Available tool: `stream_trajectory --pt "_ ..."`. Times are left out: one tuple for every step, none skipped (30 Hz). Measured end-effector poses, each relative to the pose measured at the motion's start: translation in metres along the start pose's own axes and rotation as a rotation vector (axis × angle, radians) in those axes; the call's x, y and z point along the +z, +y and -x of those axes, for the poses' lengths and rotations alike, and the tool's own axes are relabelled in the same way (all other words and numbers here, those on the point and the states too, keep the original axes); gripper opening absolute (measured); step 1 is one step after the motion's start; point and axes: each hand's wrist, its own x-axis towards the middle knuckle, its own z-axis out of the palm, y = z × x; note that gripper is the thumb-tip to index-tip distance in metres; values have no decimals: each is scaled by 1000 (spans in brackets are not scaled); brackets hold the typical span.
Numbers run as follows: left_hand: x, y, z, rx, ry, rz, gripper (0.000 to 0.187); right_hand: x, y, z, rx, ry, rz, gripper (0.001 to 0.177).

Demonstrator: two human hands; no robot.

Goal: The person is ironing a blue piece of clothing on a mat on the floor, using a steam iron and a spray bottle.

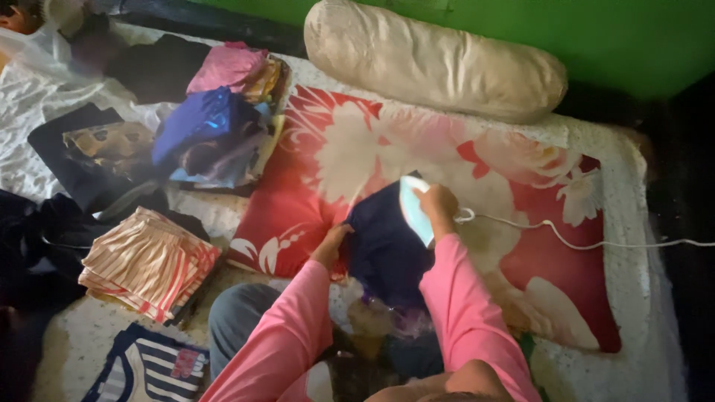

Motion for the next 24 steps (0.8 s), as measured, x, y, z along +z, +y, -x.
stream_trajectory --pt "-3 -3 -6 0 -3 4 20 -4 -1 8 0 2 4 56" --pt "-8 -7 -11 29 27 -28 19 -7 -4 16 -73 -47 4 54" --pt "-13 -11 -16 57 57 -61 18 -10 -6 24 -145 -96 5 52" --pt "-14 -11 -17 57 59 -61 18 -12 -7 34 -145 -97 3 52" --pt "-15 -11 -18 1 93 -63 19 -13 -8 44 -205 -92 12 52" --pt "-14 -11 -21 -53 125 -61 19 -16 -9 53 -266 -86 23 51" --pt "-12 -9 -20 -50 126 -59 19 -16 -8 57 -269 -84 24 51" --pt "-12 -8 -18 -50 103 -51 19 -15 -7 61 -275 -39 41 52" --pt "-11 -6 -16 -50 79 -43 19 -14 -5 65 -281 7 58 52" --pt "-13 -9 -15 -48 82 -44 19 -10 -5 60 -283 6 56 52" --pt "-15 -12 -14 21 55 -19 22 -5 -5 56 -216 56 80 52" --pt "-14 -14 -15 91 25 8 25 -2 -4 49 -149 108 105 52" --pt "-6 -3 -5 94 25 8 25 1 4 35 -151 109 104 52" --pt "1 7 7 -20 109 -146 29 6 11 24 -101 151 93 52" --pt "8 17 18 -135 192 -299 32 11 18 12 -51 194 83 51" --pt "-6 5 -2 -138 196 -303 32 5 15 11 -49 190 79 51" --pt "-19 -7 -23 -137 146 -221 33 -2 11 10 -32 194 57 52" --pt "-31 -20 -44 -138 94 -139 34 -9 10 10 -10 199 36 53" --pt "-32 -17 -41 -143 94 -144 34 -9 7 10 -5 195 34 53" --pt "-29 -16 -41 -145 146 -162 33 -11 5 8 12 159 31 55" --pt "-27 -16 -40 -147 198 -181 31 -13 4 7 29 124 27 57" --pt "-25 -16 -36 -148 194 -182 31 -5 5 5 32 126 29 57" --pt "-24 -16 -31 -113 110 -70 30 2 7 4 -33 93 16 56" --pt "-22 -14 -28 -73 27 42 30 9 7 2 -99 63 2 55"
